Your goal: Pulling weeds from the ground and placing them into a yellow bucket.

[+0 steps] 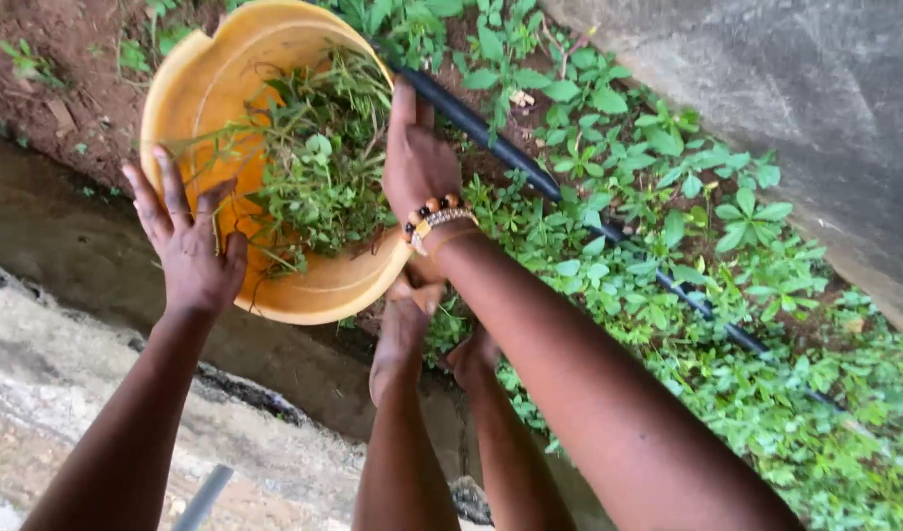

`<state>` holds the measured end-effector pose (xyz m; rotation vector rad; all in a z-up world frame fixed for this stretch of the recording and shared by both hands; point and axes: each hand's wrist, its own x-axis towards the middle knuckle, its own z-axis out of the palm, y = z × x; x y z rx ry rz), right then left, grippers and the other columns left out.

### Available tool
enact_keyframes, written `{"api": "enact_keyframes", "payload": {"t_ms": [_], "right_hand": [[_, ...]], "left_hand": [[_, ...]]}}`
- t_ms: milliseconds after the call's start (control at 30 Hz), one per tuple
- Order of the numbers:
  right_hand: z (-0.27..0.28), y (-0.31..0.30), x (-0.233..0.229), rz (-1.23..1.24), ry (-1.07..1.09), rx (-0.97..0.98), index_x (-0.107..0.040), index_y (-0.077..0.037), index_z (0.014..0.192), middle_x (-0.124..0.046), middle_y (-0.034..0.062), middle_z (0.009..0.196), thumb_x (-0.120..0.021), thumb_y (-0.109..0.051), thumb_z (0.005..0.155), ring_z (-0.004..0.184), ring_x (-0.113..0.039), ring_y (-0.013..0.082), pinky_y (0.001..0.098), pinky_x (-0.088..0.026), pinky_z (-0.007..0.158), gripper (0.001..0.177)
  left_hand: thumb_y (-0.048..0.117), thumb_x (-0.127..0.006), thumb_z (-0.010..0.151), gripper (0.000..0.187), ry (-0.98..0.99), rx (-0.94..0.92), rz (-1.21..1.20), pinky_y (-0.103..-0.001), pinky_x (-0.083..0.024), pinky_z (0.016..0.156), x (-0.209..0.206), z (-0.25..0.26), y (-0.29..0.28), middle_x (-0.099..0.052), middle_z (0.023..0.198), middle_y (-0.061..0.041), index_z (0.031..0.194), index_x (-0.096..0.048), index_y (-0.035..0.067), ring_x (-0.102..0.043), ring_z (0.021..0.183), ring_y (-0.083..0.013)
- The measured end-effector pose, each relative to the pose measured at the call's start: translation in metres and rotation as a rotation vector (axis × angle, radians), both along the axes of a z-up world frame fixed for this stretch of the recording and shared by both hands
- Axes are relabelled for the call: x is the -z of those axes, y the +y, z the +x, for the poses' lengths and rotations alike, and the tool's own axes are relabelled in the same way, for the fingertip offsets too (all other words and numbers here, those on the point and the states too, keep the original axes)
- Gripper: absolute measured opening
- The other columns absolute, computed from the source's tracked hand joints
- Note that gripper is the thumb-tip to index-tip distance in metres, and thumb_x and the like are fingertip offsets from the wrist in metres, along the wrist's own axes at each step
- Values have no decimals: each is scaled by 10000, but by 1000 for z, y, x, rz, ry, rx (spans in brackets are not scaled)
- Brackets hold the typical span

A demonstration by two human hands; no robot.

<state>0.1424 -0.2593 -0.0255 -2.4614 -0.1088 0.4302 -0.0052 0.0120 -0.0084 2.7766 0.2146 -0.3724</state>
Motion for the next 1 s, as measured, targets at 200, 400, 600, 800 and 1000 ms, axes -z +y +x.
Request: {"api": "enact_keyframes", "payload": {"t_ms": [200,400,600,800,1000], "right_hand": [[8,-3,0,-12,-65,-8,-209,-17,1497,-430,456,1419,-471,59,909,583,-722,378,414,-549,381,648],[-2,-5,11,-20,-94,-10,-220,-20,1501,-437,458,1438,-441,69,964,578,-733,315,352,-530,358,588],[-8,-9,8,-26,-94,-29,-222,-23,1510,-474,438,1408,-482,41,939,648,-732,375,404,-562,430,631],[-2,-9,10,42,-58,7,-210,-56,1537,-506,396,1404,-543,-15,930,698,-746,369,418,-620,484,694],[-25,-12,17,178,-322,212,-524,-140,1442,-698,203,1271,-590,-51,959,849,-763,338,416,-643,709,496]], "left_hand": [[149,-638,904,653,-34,-1,-21,-701,-82,1328,2,7,-5,-19,1816,-219,1552,-567,193,69,1631,-537],[133,-642,938,596,-30,11,0,-683,-76,1330,4,-4,-6,-25,1784,-211,1524,-547,187,68,1624,-522],[129,-642,948,575,-25,-10,-10,-676,-77,1337,10,-11,-2,-32,1791,-209,1513,-559,199,78,1633,-498],[180,-651,951,534,-168,-159,-158,-662,-174,1278,-49,2,-52,-264,1746,-187,1477,-567,139,-167,1594,-440],[187,-655,1053,533,-390,-561,-182,-485,-392,1149,-35,-29,-74,-511,1346,-212,1465,-368,10,-490,1303,-338]]}}
